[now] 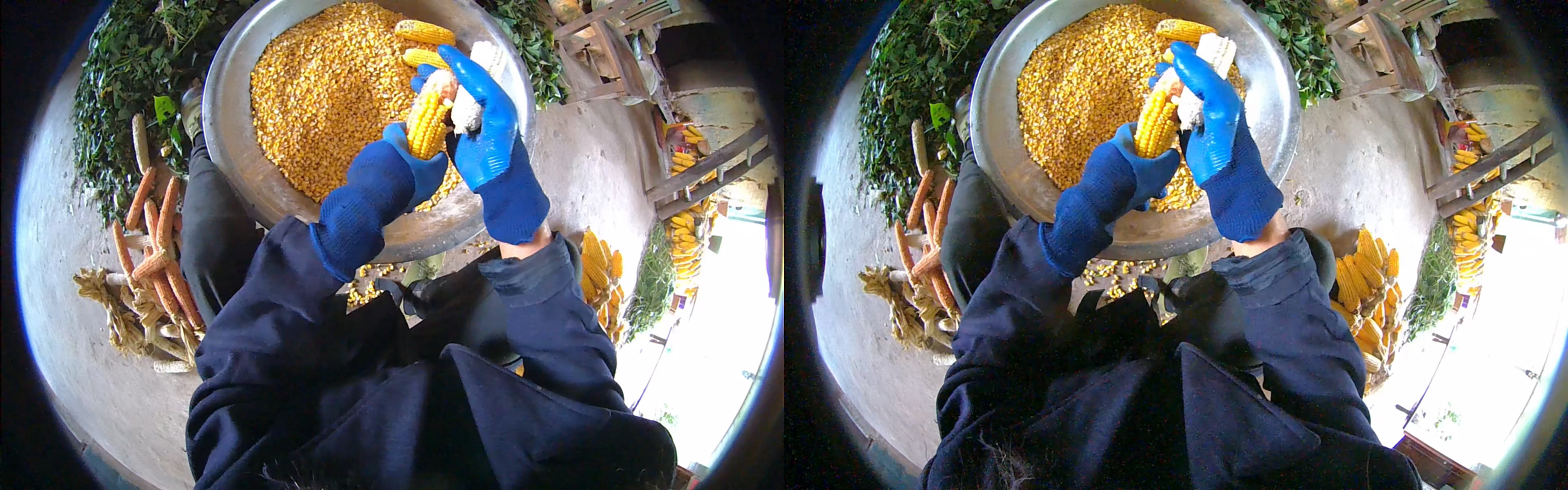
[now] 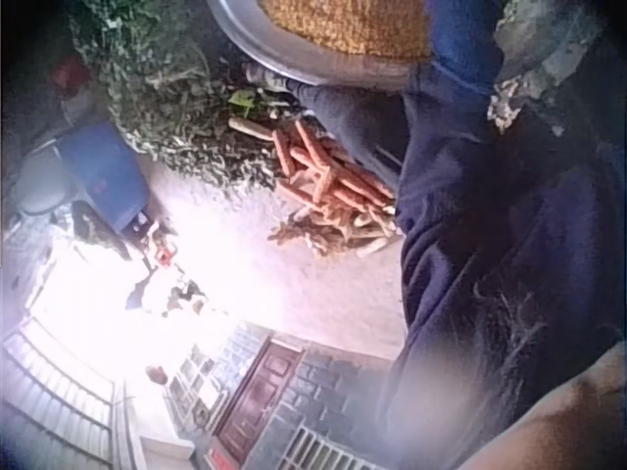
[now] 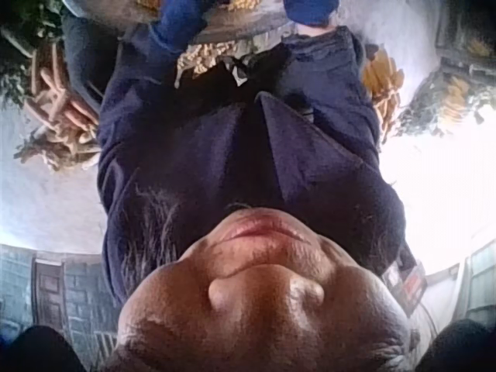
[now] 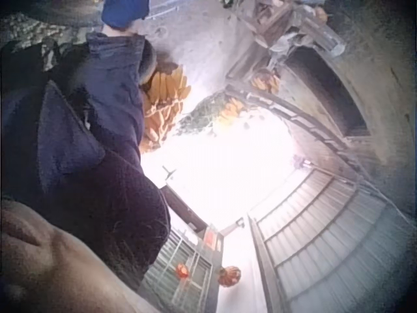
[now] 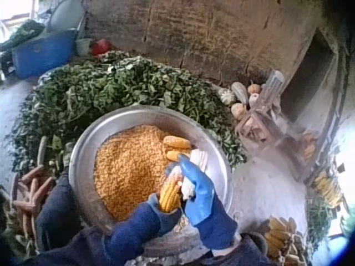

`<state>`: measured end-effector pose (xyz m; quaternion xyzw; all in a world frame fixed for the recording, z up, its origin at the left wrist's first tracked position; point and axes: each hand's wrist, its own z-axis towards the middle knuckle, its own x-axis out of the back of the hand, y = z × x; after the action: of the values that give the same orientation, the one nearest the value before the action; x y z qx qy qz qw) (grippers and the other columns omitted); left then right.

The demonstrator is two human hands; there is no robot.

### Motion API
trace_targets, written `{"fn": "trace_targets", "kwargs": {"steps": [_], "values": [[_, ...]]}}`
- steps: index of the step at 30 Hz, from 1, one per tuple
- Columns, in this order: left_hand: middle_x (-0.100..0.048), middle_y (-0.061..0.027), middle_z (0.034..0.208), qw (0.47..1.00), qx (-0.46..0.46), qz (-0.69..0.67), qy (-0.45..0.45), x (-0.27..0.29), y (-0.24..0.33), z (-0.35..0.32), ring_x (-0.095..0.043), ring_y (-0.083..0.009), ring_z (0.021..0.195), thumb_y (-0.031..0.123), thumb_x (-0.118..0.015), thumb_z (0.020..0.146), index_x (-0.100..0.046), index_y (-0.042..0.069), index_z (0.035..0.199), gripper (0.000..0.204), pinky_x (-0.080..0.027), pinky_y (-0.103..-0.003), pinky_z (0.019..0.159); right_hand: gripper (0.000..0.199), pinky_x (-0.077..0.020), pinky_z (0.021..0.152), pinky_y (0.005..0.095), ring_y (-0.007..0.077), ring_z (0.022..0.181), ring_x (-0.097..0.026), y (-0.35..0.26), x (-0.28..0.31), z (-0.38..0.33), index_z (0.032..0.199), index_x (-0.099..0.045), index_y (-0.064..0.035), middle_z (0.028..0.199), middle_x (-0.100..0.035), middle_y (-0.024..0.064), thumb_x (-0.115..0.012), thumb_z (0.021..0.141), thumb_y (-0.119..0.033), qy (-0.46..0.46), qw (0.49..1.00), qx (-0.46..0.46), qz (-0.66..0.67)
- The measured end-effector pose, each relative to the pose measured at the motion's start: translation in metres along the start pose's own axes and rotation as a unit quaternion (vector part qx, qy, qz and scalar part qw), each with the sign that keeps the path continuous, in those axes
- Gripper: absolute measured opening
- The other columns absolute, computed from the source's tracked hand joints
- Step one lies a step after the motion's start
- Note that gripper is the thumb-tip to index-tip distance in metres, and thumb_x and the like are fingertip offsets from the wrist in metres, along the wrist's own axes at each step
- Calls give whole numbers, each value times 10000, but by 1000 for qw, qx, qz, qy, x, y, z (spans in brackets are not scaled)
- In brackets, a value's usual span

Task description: The person shucks corn cobs by hand, removing kernels into a large metal bowl. The person holds each cob with gloved hands and rubs the kernels off into the bowl, then sets the stripped cob aside.

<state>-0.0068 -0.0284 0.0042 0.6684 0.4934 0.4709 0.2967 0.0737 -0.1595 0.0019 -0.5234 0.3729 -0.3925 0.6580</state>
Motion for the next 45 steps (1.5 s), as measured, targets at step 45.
{"fn": "trace_targets", "kwargs": {"steps": [45], "values": [[-697,-200,781,983,-41,177,-11,-6,-20,1,-710,-330,697,450,-725,846,-549,-1,1184,590,-553,-435,624,284,-514,705,286,88,828,-635,-15,-16,-10,1063,-728,-41,924,-702,-10,-758,843,-218,33,990,-113,-77]]}}
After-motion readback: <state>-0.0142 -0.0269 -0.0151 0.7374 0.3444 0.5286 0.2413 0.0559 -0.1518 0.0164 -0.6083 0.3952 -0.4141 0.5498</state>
